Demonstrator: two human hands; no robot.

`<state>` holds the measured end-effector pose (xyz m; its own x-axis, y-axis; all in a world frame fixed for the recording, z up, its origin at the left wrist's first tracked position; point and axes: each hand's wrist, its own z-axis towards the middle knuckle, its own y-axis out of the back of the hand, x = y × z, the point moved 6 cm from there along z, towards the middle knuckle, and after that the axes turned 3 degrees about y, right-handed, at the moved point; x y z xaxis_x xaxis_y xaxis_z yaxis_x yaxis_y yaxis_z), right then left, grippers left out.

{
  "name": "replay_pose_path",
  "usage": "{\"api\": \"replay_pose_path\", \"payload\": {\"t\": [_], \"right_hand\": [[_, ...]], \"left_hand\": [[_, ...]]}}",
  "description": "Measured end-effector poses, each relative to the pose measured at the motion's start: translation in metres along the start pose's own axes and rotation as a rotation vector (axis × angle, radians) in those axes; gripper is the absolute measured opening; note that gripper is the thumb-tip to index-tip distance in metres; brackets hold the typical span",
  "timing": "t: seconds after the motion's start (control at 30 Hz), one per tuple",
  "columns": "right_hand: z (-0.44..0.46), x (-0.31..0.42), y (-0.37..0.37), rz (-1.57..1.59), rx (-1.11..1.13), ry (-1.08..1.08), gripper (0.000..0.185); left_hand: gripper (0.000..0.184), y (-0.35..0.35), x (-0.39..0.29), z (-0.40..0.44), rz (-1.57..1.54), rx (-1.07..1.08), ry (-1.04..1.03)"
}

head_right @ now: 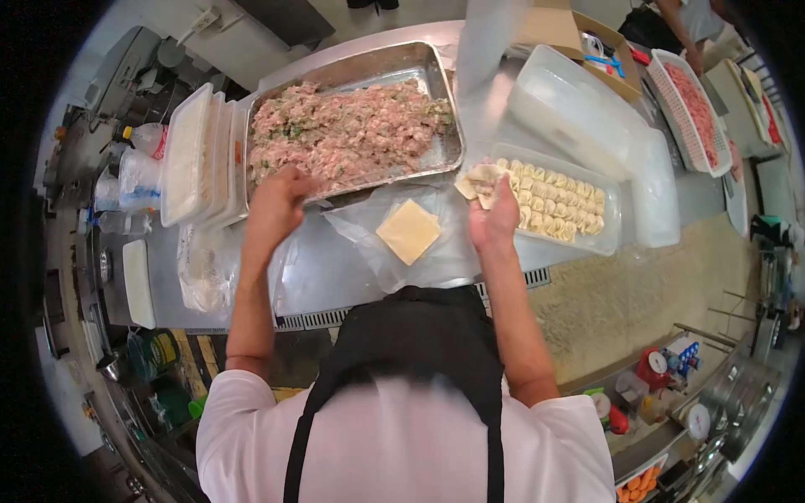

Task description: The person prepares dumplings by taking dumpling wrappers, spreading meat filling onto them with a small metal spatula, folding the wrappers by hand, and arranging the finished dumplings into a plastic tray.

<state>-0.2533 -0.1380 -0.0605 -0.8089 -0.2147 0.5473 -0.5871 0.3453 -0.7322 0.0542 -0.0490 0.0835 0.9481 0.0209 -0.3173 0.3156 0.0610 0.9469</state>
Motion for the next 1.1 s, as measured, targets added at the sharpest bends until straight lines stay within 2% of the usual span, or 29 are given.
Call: {"api": "replay_pose_path", "payload": {"t": [0.03, 0.1, 0.2, 0.43, 0.5, 0.53, 0.6, 0.63, 0.7, 0.73, 0.8, 0.83, 0.9, 0.93, 1.0, 1.1], "right_hand": [[-0.001, 0.004, 0.0, -0.019, -0.012, -0.007, 0.045], [0.002, 0.002, 0.004, 0.005, -0.005, -0.024, 0.045], [0.003, -0.005, 0.005, 0.04, 0.001, -0.045, 0.044], [-0.005, -0.013, 0.004, 0.026, 0.035, -0.059, 0.043], [-0.006, -0.019, 0.004, 0.01, 0.034, -0.076, 0.043], [-0.005, -0.023, 0.003, -0.005, 0.032, -0.091, 0.043], [-0.007, -0.031, -0.001, -0.013, 0.085, -0.101, 0.043], [-0.01, -0.034, -0.006, -0.022, 0.139, -0.118, 0.043], [-0.017, -0.038, -0.016, 0.003, 0.147, -0.147, 0.044], [-0.021, -0.04, -0.023, 0.031, 0.173, -0.197, 0.044], [-0.028, -0.04, -0.037, 0.097, 0.155, -0.262, 0.044], [-0.032, -0.042, -0.044, 0.162, 0.147, -0.341, 0.045], [-0.034, -0.035, -0.054, 0.162, 0.131, -0.32, 0.045], [-0.034, -0.032, -0.055, 0.163, 0.112, -0.297, 0.046], [-0.017, -0.035, -0.035, 0.168, 0.045, -0.236, 0.046], [-0.009, -0.029, -0.021, 0.169, -0.03, -0.161, 0.046]], "left_hand": [[0.044, 0.007, 0.008, 0.001, 0.005, -0.004, 0.005], [0.032, 0.013, 0.021, 0.006, 0.186, 0.056, 0.063], [0.03, -0.004, 0.039, 0.013, 0.345, 0.101, 0.163], [0.026, -0.018, 0.038, 0.015, 0.265, 0.209, 0.206], [0.027, -0.016, 0.04, 0.02, 0.109, 0.284, 0.042], [0.027, -0.014, 0.043, 0.02, 0.107, 0.281, 0.037], [0.03, -0.007, 0.034, 0.019, -0.285, 0.194, -0.067], [0.03, -0.005, 0.021, 0.018, -0.293, 0.201, -0.085], [0.038, -0.012, 0.012, 0.01, -0.597, 0.325, 0.285], [0.038, -0.022, 0.003, 0.009, -0.602, 0.335, 0.271], [0.035, -0.03, -0.022, 0.008, -0.717, 0.08, -0.064], [0.035, -0.049, -0.029, 0.006, -0.717, 0.078, -0.067], [0.036, -0.064, -0.053, 0.0, -0.501, -0.13, -0.279], [0.036, -0.064, -0.056, -0.005, -0.502, -0.132, -0.281], [0.031, -0.068, -0.057, -0.013, -0.37, 0.005, -0.111], [0.03, -0.036, -0.071, -0.021, -0.462, -0.07, -0.089]]}}
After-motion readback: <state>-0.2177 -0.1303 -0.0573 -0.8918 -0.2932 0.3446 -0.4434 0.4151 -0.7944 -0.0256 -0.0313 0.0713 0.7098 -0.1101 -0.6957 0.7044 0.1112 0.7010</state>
